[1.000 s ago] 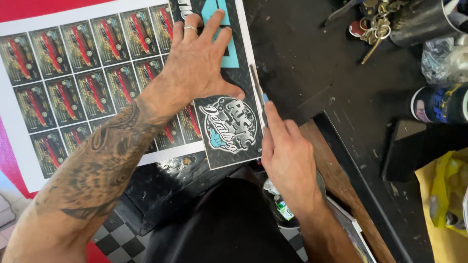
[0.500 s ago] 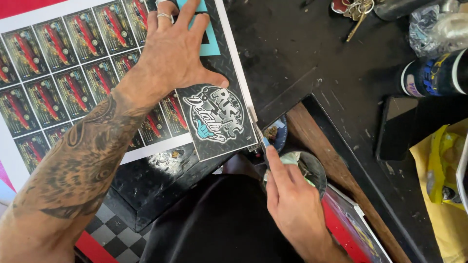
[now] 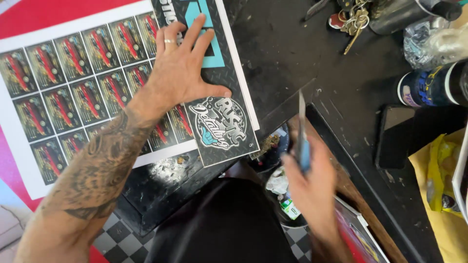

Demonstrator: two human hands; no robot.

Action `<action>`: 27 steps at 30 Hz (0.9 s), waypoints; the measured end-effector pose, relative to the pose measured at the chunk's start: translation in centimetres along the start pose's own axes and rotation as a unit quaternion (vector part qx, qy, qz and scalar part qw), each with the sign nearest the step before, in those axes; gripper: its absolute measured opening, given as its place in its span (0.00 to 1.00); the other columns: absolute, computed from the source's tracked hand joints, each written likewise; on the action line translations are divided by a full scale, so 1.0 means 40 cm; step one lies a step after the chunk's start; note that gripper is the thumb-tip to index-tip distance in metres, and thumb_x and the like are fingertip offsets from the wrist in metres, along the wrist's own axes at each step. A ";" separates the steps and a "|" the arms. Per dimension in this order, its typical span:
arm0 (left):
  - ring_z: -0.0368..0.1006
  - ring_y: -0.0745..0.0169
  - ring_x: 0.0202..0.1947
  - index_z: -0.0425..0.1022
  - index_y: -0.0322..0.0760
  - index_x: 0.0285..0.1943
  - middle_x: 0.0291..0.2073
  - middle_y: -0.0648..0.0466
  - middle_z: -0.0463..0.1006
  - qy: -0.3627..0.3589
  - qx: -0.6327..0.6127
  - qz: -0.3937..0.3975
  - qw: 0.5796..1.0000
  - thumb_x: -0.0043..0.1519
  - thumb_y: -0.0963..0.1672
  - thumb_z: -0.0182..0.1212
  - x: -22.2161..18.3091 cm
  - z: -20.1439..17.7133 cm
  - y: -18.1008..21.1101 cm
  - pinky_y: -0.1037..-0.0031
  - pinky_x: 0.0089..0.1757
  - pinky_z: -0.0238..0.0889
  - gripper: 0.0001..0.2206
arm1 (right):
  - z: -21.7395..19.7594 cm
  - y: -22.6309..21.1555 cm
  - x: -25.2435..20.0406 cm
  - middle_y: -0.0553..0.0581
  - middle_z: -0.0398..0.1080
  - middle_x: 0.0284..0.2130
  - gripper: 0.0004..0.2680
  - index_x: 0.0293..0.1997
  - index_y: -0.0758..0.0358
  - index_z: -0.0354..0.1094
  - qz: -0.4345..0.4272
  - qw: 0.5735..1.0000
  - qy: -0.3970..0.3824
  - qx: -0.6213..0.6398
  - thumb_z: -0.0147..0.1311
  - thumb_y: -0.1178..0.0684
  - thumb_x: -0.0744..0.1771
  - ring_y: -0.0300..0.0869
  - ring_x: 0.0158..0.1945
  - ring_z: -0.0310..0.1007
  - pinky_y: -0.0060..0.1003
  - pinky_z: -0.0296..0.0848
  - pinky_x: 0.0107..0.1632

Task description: The person uses a utility knife to cut a sticker from a sheet on a desk. They then walk to a tool cart, open a drawer, and replace the knife blade with a fresh one from a pack before returning to the desk.

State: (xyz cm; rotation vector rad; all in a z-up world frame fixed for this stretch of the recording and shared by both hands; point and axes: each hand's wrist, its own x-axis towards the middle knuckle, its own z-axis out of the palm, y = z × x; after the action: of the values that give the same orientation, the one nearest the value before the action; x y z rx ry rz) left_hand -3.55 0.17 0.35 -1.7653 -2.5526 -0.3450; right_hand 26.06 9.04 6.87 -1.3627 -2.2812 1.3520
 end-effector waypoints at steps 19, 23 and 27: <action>0.53 0.36 0.59 0.60 0.34 0.68 0.68 0.46 0.54 0.052 -0.002 -0.005 0.999 0.46 0.73 0.44 -0.013 0.009 -0.007 0.37 0.55 0.47 0.53 | 0.118 -0.064 0.203 0.60 0.70 0.30 0.18 0.34 0.63 0.59 0.026 0.965 -0.018 -0.260 0.67 0.42 0.58 0.56 0.36 0.68 0.49 0.63 0.39; 0.53 0.37 0.59 0.60 0.34 0.69 0.68 0.46 0.54 0.043 0.011 -0.012 0.999 0.46 0.73 0.47 -0.012 0.005 -0.009 0.39 0.56 0.47 0.54 | 0.108 -0.078 0.220 0.56 0.73 0.30 0.18 0.38 0.61 0.62 0.046 0.965 -0.059 -0.253 0.68 0.44 0.57 0.54 0.36 0.72 0.48 0.65 0.40; 0.48 0.43 0.61 0.62 0.38 0.67 0.67 0.49 0.56 0.078 -0.029 -0.042 0.996 0.41 0.71 0.55 -0.019 0.029 -0.001 0.47 0.61 0.37 0.52 | 0.099 -0.043 0.226 0.54 0.73 0.33 0.18 0.39 0.59 0.65 0.018 0.973 -0.052 -0.223 0.69 0.43 0.56 0.55 0.44 0.74 0.51 0.70 0.48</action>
State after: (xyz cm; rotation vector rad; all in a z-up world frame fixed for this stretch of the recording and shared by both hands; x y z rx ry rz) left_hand -3.18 -0.32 -0.89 -1.5820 -2.5348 -0.5434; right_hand 17.71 13.24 3.27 -1.4871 -2.7631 0.9733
